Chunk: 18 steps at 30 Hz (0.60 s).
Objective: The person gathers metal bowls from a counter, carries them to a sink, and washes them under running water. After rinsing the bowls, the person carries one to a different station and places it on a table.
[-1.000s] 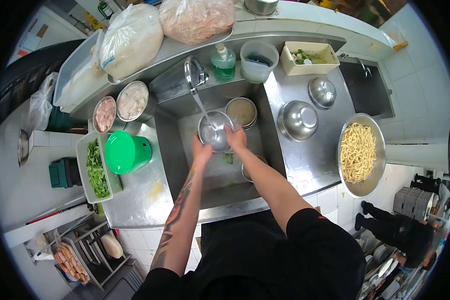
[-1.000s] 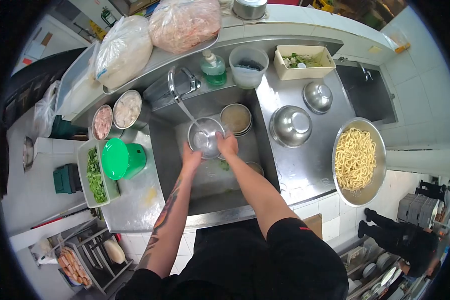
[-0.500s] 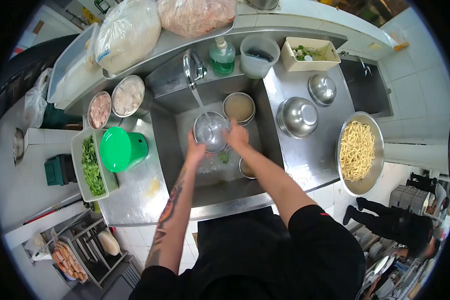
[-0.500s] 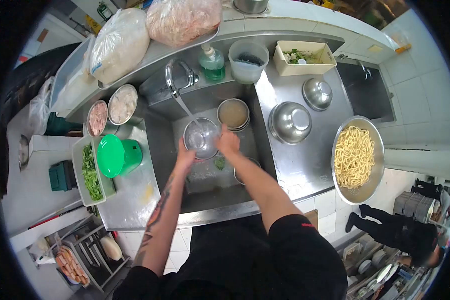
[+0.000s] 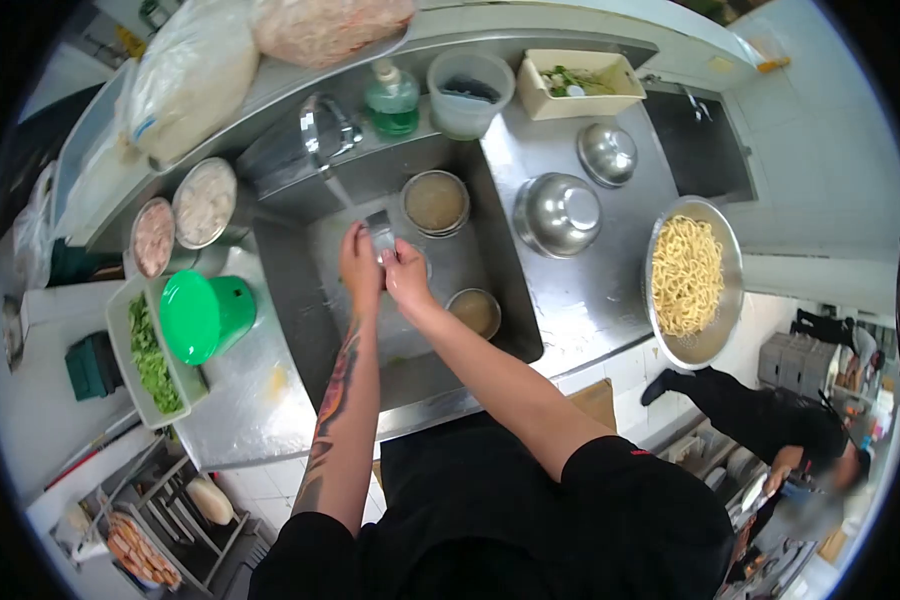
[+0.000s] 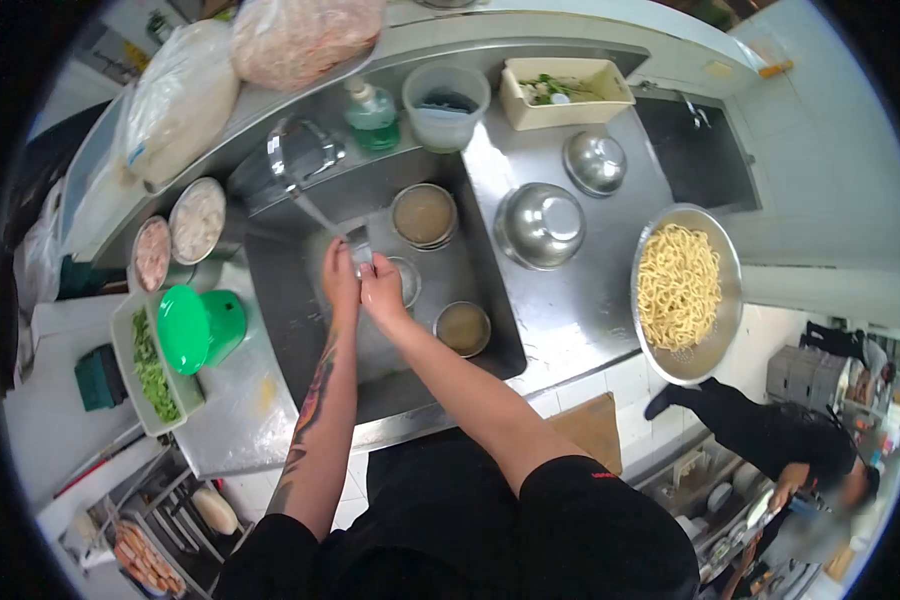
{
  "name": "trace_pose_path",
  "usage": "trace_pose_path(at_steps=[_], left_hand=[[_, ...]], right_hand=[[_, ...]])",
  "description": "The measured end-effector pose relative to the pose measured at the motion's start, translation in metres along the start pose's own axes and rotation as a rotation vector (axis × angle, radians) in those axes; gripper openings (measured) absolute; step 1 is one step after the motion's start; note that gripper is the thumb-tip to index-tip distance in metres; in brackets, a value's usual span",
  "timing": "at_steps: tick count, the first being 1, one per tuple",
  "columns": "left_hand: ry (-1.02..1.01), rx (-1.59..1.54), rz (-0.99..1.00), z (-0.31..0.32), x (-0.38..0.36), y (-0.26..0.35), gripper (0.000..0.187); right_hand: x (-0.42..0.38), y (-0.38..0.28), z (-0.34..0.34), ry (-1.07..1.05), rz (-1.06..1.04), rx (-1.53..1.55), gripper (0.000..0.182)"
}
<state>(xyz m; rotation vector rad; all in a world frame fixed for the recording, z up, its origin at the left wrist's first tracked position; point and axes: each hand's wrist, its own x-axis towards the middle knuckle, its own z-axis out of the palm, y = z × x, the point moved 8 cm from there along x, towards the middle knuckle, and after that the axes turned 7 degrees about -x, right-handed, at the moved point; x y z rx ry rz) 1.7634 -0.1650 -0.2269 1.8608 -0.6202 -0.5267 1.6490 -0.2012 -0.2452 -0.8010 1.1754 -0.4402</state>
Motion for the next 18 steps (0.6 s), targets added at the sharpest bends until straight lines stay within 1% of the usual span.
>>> trace_pose_path(at_steps=[2, 3, 4, 5, 6, 7, 8, 9, 10, 11, 12, 13, 14, 15, 16, 17, 18], left_hand=[[-0.024, -0.79, -0.591, 0.029, -0.015, -0.101, 0.044], [-0.272, -0.433, -0.651, 0.041, -0.023, -0.157, 0.046], [-0.297, -0.16, -0.455, 0.041, -0.024, -0.181, 0.049], [-0.311, 0.105, -0.249, 0.046, -0.026, -0.192, 0.053], [-0.33, 0.087, -0.251, 0.056, -0.032, -0.207, 0.053], [-0.161, -0.073, -0.445, 0.055, -0.036, -0.232, 0.058], [0.016, -0.23, -0.64, 0.057, -0.04, -0.26, 0.065], [0.008, -0.242, -0.646, 0.072, -0.034, -0.298, 0.065], [-0.047, -0.064, -0.723, 0.089, -0.033, -0.354, 0.063], [-0.071, 0.028, -0.766, 0.091, -0.037, -0.363, 0.062], [-0.099, 0.119, -0.81, 0.093, -0.042, -0.369, 0.061], [-0.114, 0.35, -0.578, 0.077, -0.033, -0.305, 0.053], [-0.124, 0.577, -0.339, 0.067, -0.024, -0.244, 0.045], [-0.107, 0.589, -0.35, 0.059, -0.019, -0.219, 0.045], [-0.104, 0.576, -0.18, 0.056, -0.01, -0.186, 0.038], [-0.103, 0.565, -0.001, 0.049, -0.003, -0.154, 0.03], [-0.095, 0.59, 0.01, 0.038, 0.003, -0.134, 0.03]], right_hand=[[-0.048, -0.083, -0.035, 0.15, -0.819, -0.457, 0.032], [-0.056, -0.105, -0.058, 0.13, -0.742, -0.435, 0.032], [-0.065, -0.132, -0.087, 0.11, -0.667, -0.414, 0.034], [-0.068, -0.152, -0.123, 0.135, -0.577, -0.427, 0.032], [-0.073, -0.172, -0.158, 0.161, -0.486, -0.437, 0.032], [-0.084, -0.199, -0.191, 0.235, -0.371, -0.473, 0.037], [-0.094, -0.232, -0.215, 0.298, -0.579, -0.423, 0.043], [-0.089, -0.241, -0.246, 0.354, -0.544, -0.485, 0.046], [-0.08, -0.245, -0.272, 0.406, -0.504, -0.545, 0.05], [-0.061, -0.238, -0.292, 0.405, -0.498, -0.555, 0.05], [-0.046, -0.236, -0.308, 0.565, -0.617, -0.947, 0.049], [-0.04, -0.234, -0.306, 0.713, -0.731, -1.339, 0.048], [-0.039, -0.234, -0.294, 0.692, -0.731, -1.336, 0.048], [-0.053, -0.247, -0.26, 0.673, -0.943, -1.338, 0.044], [-0.074, -0.252, -0.225, 0.659, -1.143, -1.319, 0.041], [-0.081, -0.247, -0.192, 0.578, -1.154, -1.192, 0.034], [-0.078, -0.222, -0.165, 0.45, -1.084, -1.048, 0.03]])
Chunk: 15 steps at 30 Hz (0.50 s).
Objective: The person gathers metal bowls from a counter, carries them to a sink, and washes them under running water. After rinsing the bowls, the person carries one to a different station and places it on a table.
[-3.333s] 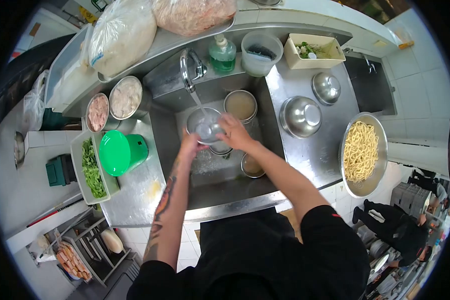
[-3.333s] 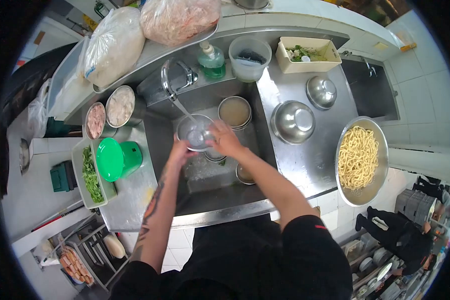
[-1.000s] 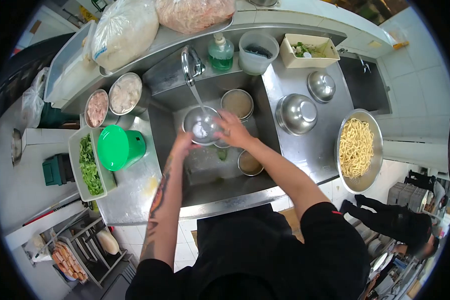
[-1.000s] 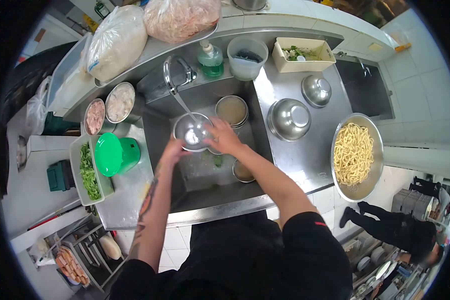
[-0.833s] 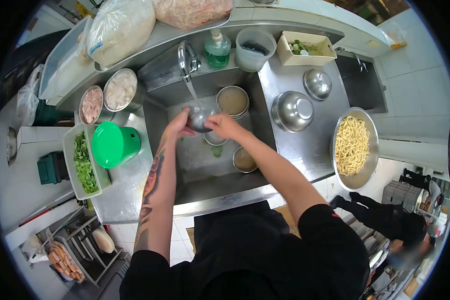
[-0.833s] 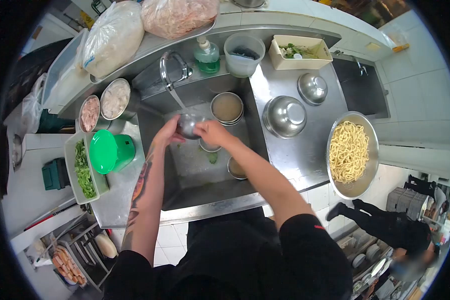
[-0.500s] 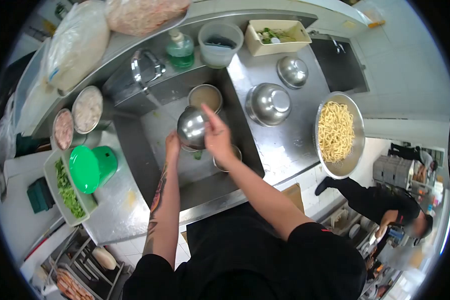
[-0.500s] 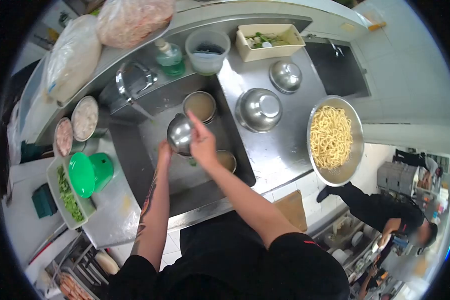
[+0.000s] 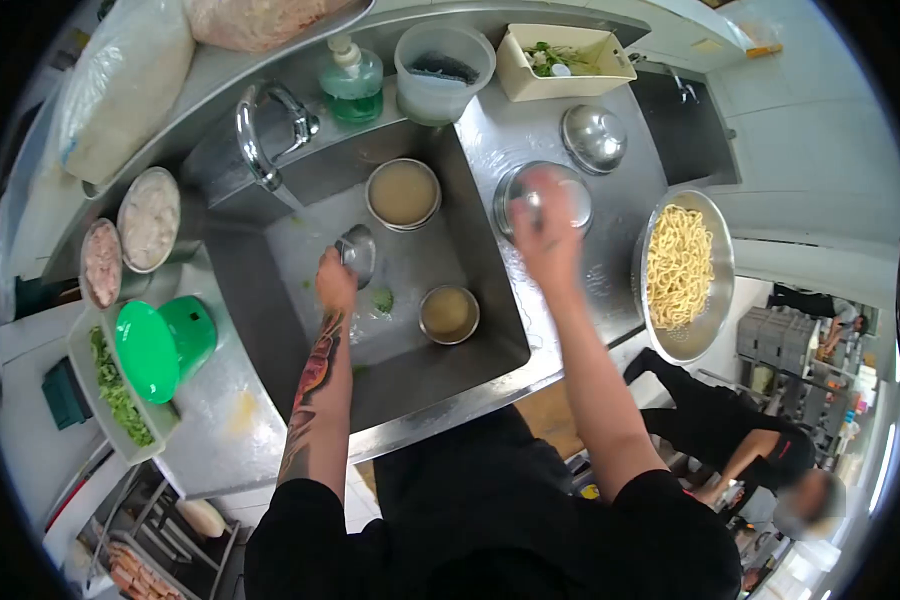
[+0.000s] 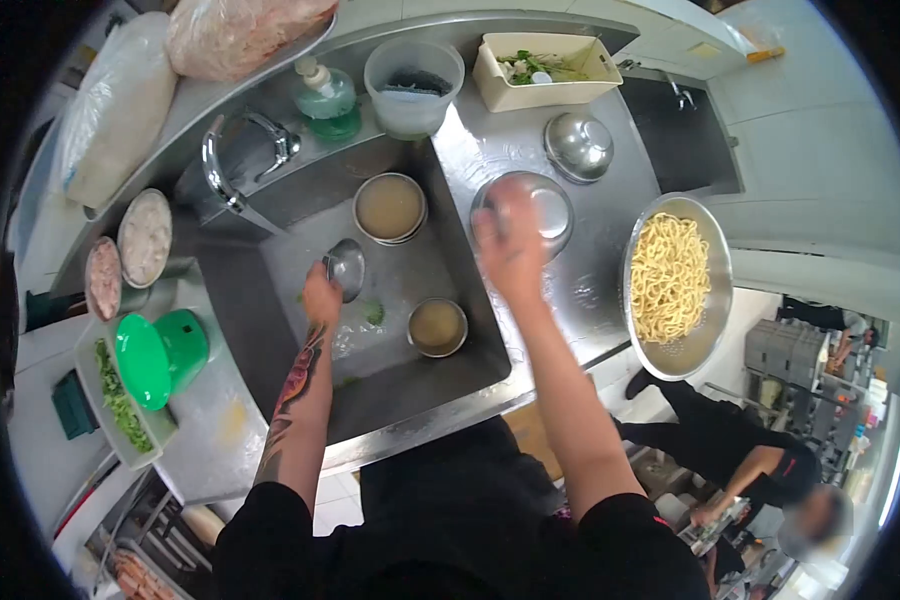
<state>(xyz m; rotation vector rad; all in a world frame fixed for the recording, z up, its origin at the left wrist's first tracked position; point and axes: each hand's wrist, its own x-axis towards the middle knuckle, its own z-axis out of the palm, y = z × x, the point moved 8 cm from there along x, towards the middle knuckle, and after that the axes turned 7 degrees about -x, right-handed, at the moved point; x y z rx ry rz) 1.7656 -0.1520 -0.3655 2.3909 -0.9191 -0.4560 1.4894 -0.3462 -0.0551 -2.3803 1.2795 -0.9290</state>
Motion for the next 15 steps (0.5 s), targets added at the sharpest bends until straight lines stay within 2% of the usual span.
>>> trace_pose_path(at_steps=[1, 2, 3, 5, 6, 7, 8, 9, 10, 11, 12, 13, 14, 15], left_hand=[[0.011, -0.053, -0.014, -0.02, 0.006, 0.008, 0.028], [0.02, -0.109, -0.024, -0.04, 0.009, 0.018, 0.027], [0.028, -0.09, -0.009, -0.058, 0.011, 0.032, 0.027], [-0.041, -0.199, -0.176, -0.084, 0.01, 0.042, 0.028], [-0.038, -0.182, -0.161, -0.098, 0.009, 0.048, 0.028], [0.018, -0.368, -0.228, -0.108, 0.0, 0.047, 0.031], [0.044, -0.556, -0.287, -0.103, -0.011, 0.048, 0.034], [0.19, -0.319, -0.048, -0.111, -0.014, 0.06, 0.043], [0.318, -0.113, 0.213, -0.11, -0.019, 0.061, 0.053], [0.34, -0.229, 0.118, -0.075, -0.011, 0.004, 0.068], [0.093, -0.58, -0.298, -0.106, -0.044, 0.077, 0.064], [-0.062, -0.82, -0.261, -0.077, -0.024, 0.03, 0.063], [-0.159, -1.003, -0.313, -0.086, -0.034, 0.055, 0.066], [-0.293, -0.932, -0.358, -0.085, -0.033, 0.047, 0.071]], right_hand=[[-0.015, -0.034, 0.025, -0.012, -0.125, 0.049, 0.028], [-0.039, -0.032, 0.077, -0.186, -0.039, 0.271, 0.03], [-0.066, -0.036, 0.123, -0.316, 0.002, 0.156, 0.044], [-0.118, -0.013, 0.218, -0.537, 0.262, 0.048, 0.069], [-0.146, 0.013, 0.278, -0.621, 0.573, 0.315, 0.067], [-0.174, 0.026, 0.322, -0.686, 0.895, 0.586, 0.064], [-0.179, 0.008, 0.331, -0.706, 1.075, 0.904, 0.061], [-0.17, -0.011, 0.319, -0.78, 1.005, 0.693, 0.051], [-0.189, -0.015, 0.35, -0.622, 0.999, 0.458, 0.046], [-0.186, -0.03, 0.336, -0.69, 1.031, 0.563, 0.044], [-0.185, -0.045, 0.321, -0.761, 1.066, 0.664, 0.042], [-0.183, -0.061, 0.303, -0.835, 1.102, 0.757, 0.04], [-0.172, -0.035, 0.286, -0.922, 1.032, 0.57, 0.034], [-0.154, -0.007, 0.269, -0.588, 0.964, 0.446, 0.031]])
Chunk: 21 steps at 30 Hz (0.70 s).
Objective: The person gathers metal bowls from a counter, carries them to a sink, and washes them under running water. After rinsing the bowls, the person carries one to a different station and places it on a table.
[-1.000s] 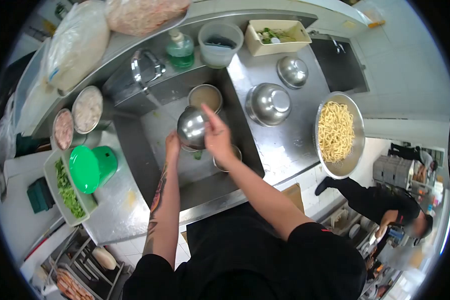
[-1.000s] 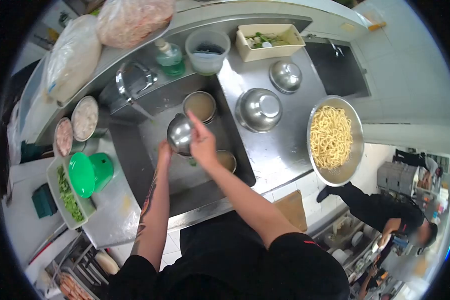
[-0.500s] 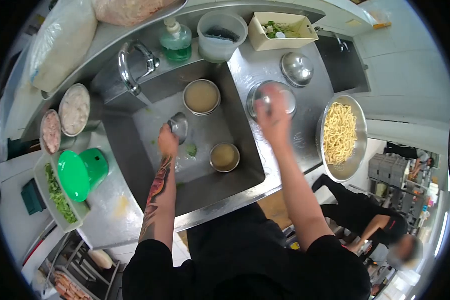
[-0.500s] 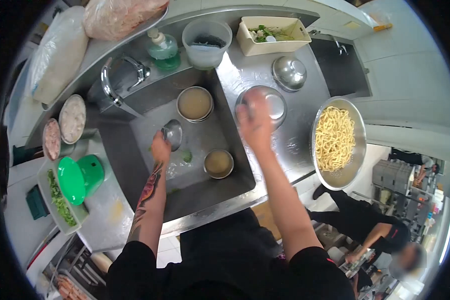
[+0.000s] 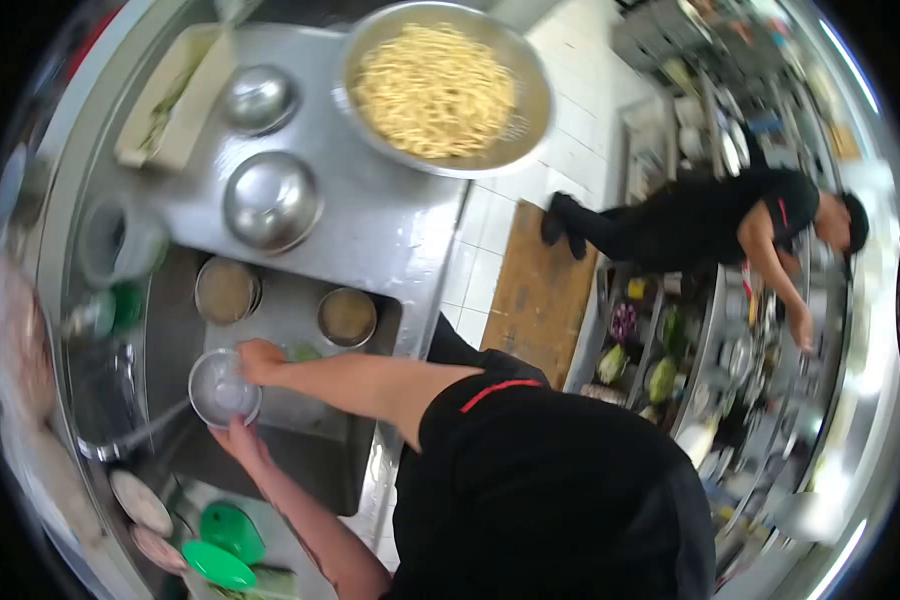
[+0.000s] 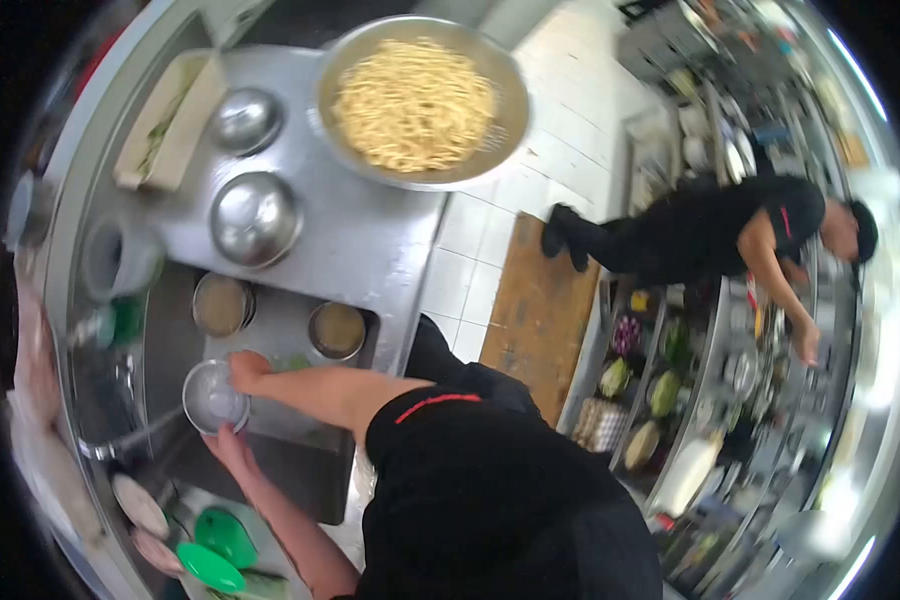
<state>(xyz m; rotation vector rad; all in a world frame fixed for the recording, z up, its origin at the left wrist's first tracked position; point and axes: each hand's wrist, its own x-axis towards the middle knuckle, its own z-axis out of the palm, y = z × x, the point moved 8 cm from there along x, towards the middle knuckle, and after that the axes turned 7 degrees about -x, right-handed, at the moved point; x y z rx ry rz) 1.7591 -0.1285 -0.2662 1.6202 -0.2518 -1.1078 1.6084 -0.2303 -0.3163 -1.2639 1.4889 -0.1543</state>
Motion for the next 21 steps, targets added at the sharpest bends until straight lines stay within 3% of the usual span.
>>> trace_pose_path(at_steps=[1, 3, 4, 5, 6, 7, 8, 9, 10, 11, 13, 15, 17, 19, 21], left_hand=[[-0.032, 0.078, 0.033, 0.001, 0.001, -0.003, 0.074], [0.018, 0.049, 0.122, -0.002, 0.012, 0.004, 0.071], [0.052, 0.149, 0.207, -0.008, 0.023, 0.004, 0.071], [0.154, 0.231, 0.179, 0.007, 0.002, 0.017, 0.074], [0.127, 0.192, 0.093, 0.003, 0.008, 0.015, 0.077], [0.11, 0.156, 0.007, -0.008, 0.012, 0.011, 0.081], [0.084, 0.173, 0.002, -0.009, 0.011, 0.013, 0.081], [-0.076, 0.178, 0.025, -0.002, 0.008, 0.017, 0.085], [-0.227, 0.181, 0.048, 0.005, 0.003, 0.02, 0.089], [-0.232, 0.197, 0.043, 0.008, 0.003, 0.017, 0.089], [0.015, 0.219, 0.178, 0.003, 0.005, 0.023, 0.087], [-0.028, 0.203, 0.112, -0.008, 0.008, 0.019, 0.079], [-0.118, 0.183, -0.025, -0.018, 0.008, 0.007, 0.067], [-0.173, 0.19, 0.017, -0.005, -0.002, 0.007, 0.069], [-0.022, 0.144, 0.155, -0.006, -0.005, 0.013, 0.069]], right_hand=[[0.001, -0.01, -0.019, 0.311, -0.147, -0.02, 0.028], [0.016, 0.013, 0.031, 0.219, 0.165, 0.194, 0.03], [-0.003, 0.017, 0.034, 0.266, 0.203, 0.221, 0.03], [-0.019, 0.004, 0.061, -0.056, 0.194, 0.232, 0.03], [-0.033, -0.005, 0.081, -0.38, 0.169, 0.246, 0.031], [-0.028, 0.002, 0.066, -0.35, 0.186, 0.272, 0.031], [-0.012, -0.001, 0.029, -0.01, 0.046, 0.121, 0.031], [-0.009, -0.012, 0.001, 0.318, -0.093, -0.041, 0.032], [-0.006, -0.012, 0.008, 0.321, -0.086, -0.029, 0.032], [-0.005, -0.008, 0.027, 0.222, -0.003, 0.036, 0.032], [-0.001, -0.006, 0.081, 0.017, 0.148, 0.14, 0.032], [-0.012, 0.007, 0.082, 0.44, 0.244, 0.195, 0.033], [-0.015, -0.001, 0.014, 0.313, -0.03, 0.114, 0.029], [-0.024, -0.005, 0.022, 0.247, 0.075, 0.201, 0.026], [-0.034, 0.007, 0.028, 0.189, 0.191, 0.274, 0.024]])
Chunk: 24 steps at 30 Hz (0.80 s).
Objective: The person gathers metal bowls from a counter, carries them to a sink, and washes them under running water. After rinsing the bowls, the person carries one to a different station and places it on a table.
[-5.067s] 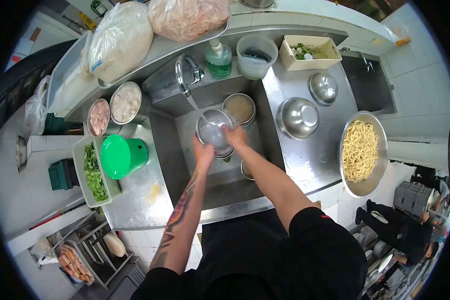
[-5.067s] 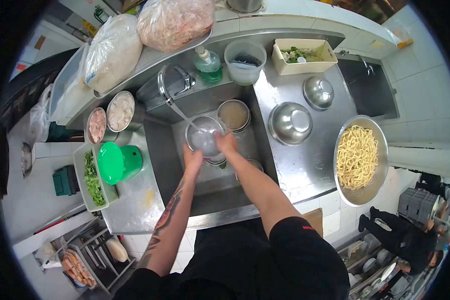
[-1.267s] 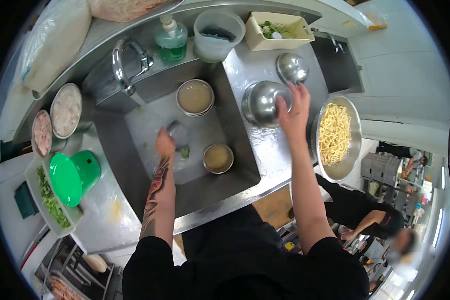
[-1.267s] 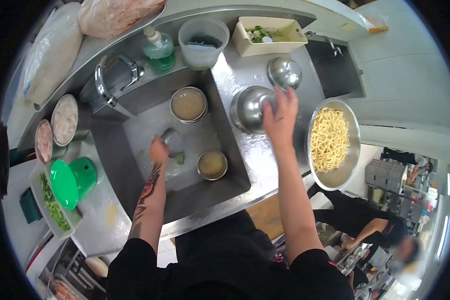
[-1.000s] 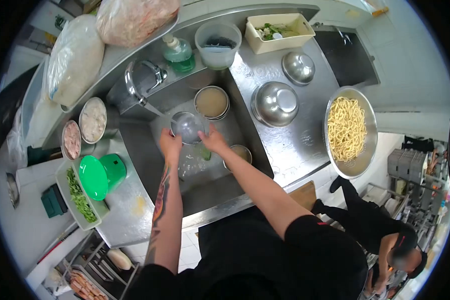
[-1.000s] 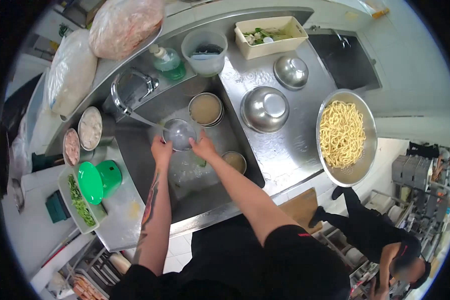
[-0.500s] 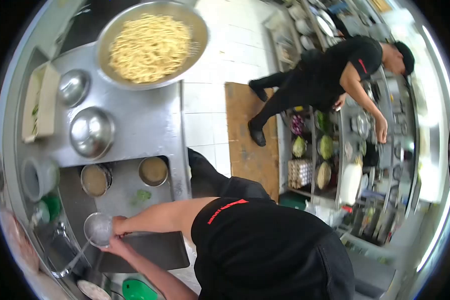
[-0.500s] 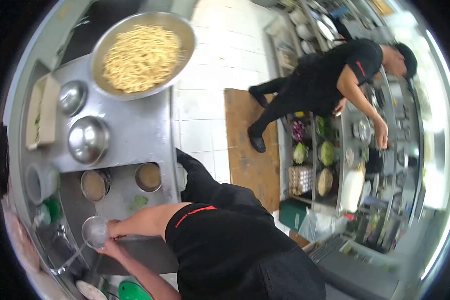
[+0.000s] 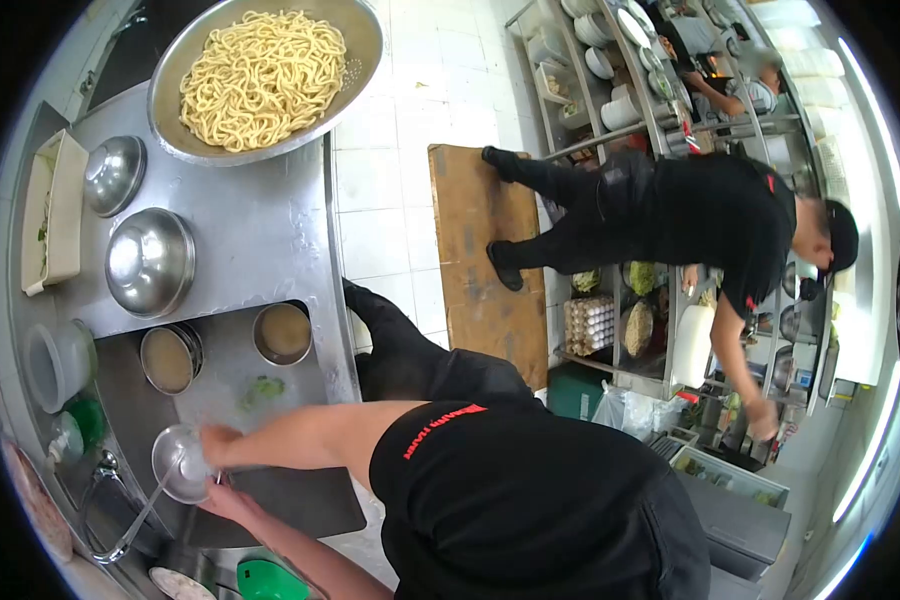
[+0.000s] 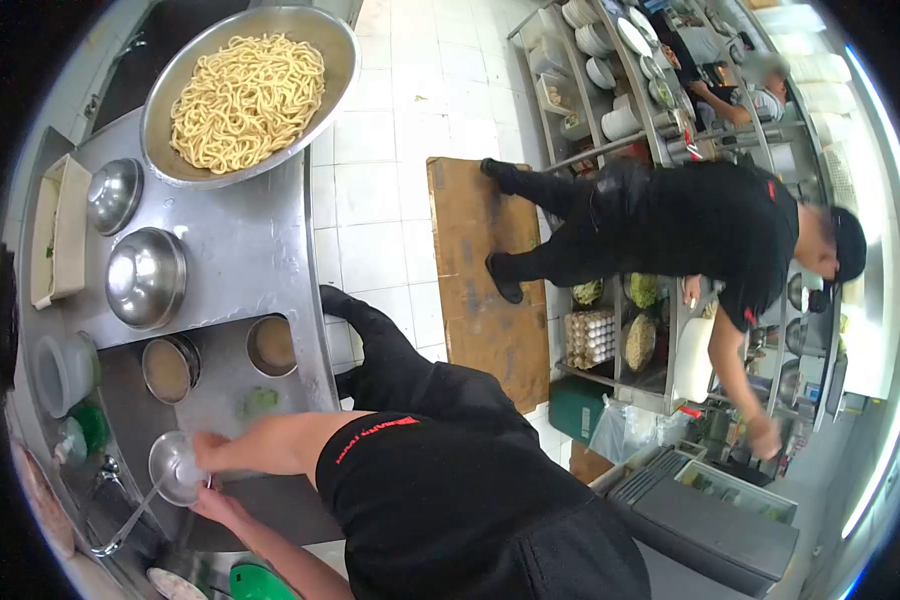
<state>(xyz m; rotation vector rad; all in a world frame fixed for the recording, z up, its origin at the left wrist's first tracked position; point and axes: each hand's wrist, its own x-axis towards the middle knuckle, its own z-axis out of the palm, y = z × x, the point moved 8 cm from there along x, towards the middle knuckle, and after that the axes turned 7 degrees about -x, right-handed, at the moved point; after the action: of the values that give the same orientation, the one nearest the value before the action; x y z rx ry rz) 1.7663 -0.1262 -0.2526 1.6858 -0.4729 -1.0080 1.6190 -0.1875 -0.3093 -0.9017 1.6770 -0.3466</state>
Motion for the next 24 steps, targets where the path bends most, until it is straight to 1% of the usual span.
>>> trace_pose_path(at_steps=[1, 2, 3, 4, 5, 6, 7, 8, 9, 10, 12, 13, 14, 15, 16, 17, 18, 19, 20, 21, 22, 23, 24], left_hand=[[0.009, -0.008, -0.003, -0.002, -0.001, 0.001, 0.069], [-0.029, 0.013, -0.066, -0.004, -0.002, -0.001, 0.067], [-0.07, 0.039, -0.132, -0.007, -0.005, -0.004, 0.064], [-0.11, 0.072, -0.198, -0.008, -0.007, -0.007, 0.061], [-0.096, 0.059, -0.124, -0.009, -0.01, -0.011, 0.056], [-0.095, 0.068, -0.125, -0.005, -0.011, -0.009, 0.056], [0.02, 0.046, -0.063, -0.007, -0.013, -0.003, 0.056], [0.135, 0.019, -0.002, -0.007, -0.015, 0.002, 0.056], [0.2, 0.014, 0.05, -0.009, -0.009, -0.01, 0.049], [0.198, 0.016, 0.048, -0.015, -0.008, -0.01, 0.049], [0.084, 0.03, -0.105, -0.014, -0.007, -0.021, 0.041], [0.036, -0.021, -0.057, 0.021, -0.036, 0.002, 0.036], [0.036, -0.01, -0.055, 0.034, -0.043, 0.005, 0.036], [0.147, -0.022, -0.022, 0.035, -0.046, 0.011, 0.037], [0.26, -0.04, 0.009, 0.035, -0.049, 0.013, 0.037], [0.226, -0.005, 0.059, 0.007, -0.023, -0.016, 0.035], [0.222, -0.002, 0.057, 0.01, -0.026, -0.011, 0.035], [0.254, -0.03, 0.011, 0.01, -0.033, -0.011, 0.033], [0.293, -0.059, -0.033, 0.005, -0.039, -0.01, 0.031], [0.372, 0.011, -0.231, -0.038, -0.015, -0.045, 0.029], [0.399, 0.004, -0.214, -0.048, -0.005, -0.045, 0.029], [0.223, -0.156, -0.327, -0.045, 0.001, -0.05, 0.03], [0.063, -0.318, -0.411, -0.05, 0.005, -0.046, 0.031]], right_hand=[[-0.007, 0.0, 0.017, -0.136, -0.045, -0.105, 0.019], [-0.013, 0.002, 0.031, -0.271, -0.089, -0.21, 0.016], [0.008, 0.009, 0.023, -0.047, -0.011, -0.154, 0.024], [0.002, 0.003, 0.003, -0.054, -0.009, -0.156, 0.024], [-0.002, -0.011, -0.021, -0.013, -0.091, -0.118, 0.03], [-0.006, -0.025, -0.043, 0.033, -0.169, -0.075, 0.036], [-0.007, -0.023, -0.038, 0.033, -0.161, -0.071, 0.036], [-0.012, -0.018, -0.014, -0.092, -0.126, -0.133, 0.035], [-0.016, -0.013, 0.012, -0.218, -0.094, -0.194, 0.035], [-0.015, -0.008, 0.023, -0.345, -0.061, -0.254, 0.034], [0.011, -0.016, -0.009, -0.08, -0.186, -0.177, 0.035], [0.012, -0.018, -0.014, -0.085, -0.184, -0.171, 0.035], [0.011, -0.019, -0.02, -0.072, -0.132, -0.143, 0.033], [0.012, -0.018, -0.026, -0.054, -0.074, -0.113, 0.032], [0.012, -0.01, -0.015, -0.051, -0.065, -0.108, 0.032], [0.008, 0.002, 0.02, -0.186, -0.081, -0.198, 0.033], [-0.005, -0.006, 0.013, -0.322, -0.1, -0.285, 0.035], [-0.013, -0.015, 0.003, -0.479, -0.282, -0.403, 0.035], [-0.004, -0.009, 0.009, -0.484, -0.285, -0.405, 0.035], [0.002, -0.034, -0.002, -0.127, -0.681, -0.507, 0.037], [-0.018, -0.053, -0.001, 0.249, -1.074, -0.57, 0.039], [-0.037, -0.056, 0.002, 0.093, -1.392, -0.495, 0.042], [-0.059, -0.06, -0.011, -0.091, -1.723, -0.384, 0.045]])
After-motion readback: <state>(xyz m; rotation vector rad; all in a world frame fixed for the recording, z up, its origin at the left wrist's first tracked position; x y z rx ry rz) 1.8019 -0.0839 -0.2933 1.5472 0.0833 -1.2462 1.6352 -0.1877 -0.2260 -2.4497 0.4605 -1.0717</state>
